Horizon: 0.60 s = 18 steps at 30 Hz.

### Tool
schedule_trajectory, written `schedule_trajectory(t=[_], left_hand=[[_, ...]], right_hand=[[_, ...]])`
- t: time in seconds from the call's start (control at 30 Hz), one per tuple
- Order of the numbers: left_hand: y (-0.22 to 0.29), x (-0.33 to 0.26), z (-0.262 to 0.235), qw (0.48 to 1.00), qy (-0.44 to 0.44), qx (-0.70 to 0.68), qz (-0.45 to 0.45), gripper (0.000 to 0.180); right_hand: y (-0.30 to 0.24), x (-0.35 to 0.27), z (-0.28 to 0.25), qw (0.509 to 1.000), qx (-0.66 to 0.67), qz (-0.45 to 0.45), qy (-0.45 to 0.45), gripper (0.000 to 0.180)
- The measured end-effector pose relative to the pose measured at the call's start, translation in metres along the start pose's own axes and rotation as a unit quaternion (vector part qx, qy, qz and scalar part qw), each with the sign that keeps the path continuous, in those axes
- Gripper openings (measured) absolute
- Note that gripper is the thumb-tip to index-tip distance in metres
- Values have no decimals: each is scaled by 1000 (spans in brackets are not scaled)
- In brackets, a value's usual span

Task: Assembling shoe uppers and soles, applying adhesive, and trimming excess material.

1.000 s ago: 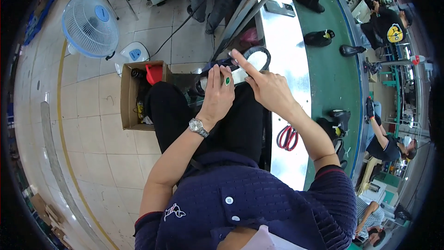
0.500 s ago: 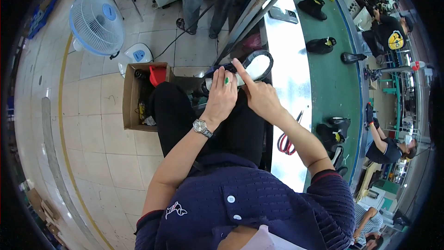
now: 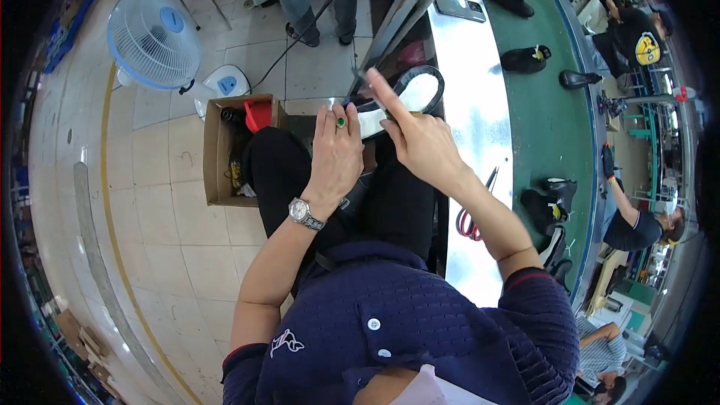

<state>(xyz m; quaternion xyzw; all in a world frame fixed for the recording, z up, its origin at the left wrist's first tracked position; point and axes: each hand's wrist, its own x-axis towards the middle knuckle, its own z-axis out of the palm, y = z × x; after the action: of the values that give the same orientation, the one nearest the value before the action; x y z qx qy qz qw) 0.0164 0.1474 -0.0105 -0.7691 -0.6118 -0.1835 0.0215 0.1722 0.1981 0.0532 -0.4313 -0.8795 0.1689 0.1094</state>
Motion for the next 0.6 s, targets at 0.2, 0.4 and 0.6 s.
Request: schedule_trajectory(t=[0.2,0.4,0.6], left_hand=[[3,-4,5,1000,-7,8,-10,52],[1,-6,-1,995,33,-94,-16,59],[-5,-15,2,979,32,-189,-65,55]], right_hand=[[0,-2,8,997,-39,26,-54,79],[-8,-7,19,997,51,28,45,82],[-16,7,-4,995,9,47,-92,77]])
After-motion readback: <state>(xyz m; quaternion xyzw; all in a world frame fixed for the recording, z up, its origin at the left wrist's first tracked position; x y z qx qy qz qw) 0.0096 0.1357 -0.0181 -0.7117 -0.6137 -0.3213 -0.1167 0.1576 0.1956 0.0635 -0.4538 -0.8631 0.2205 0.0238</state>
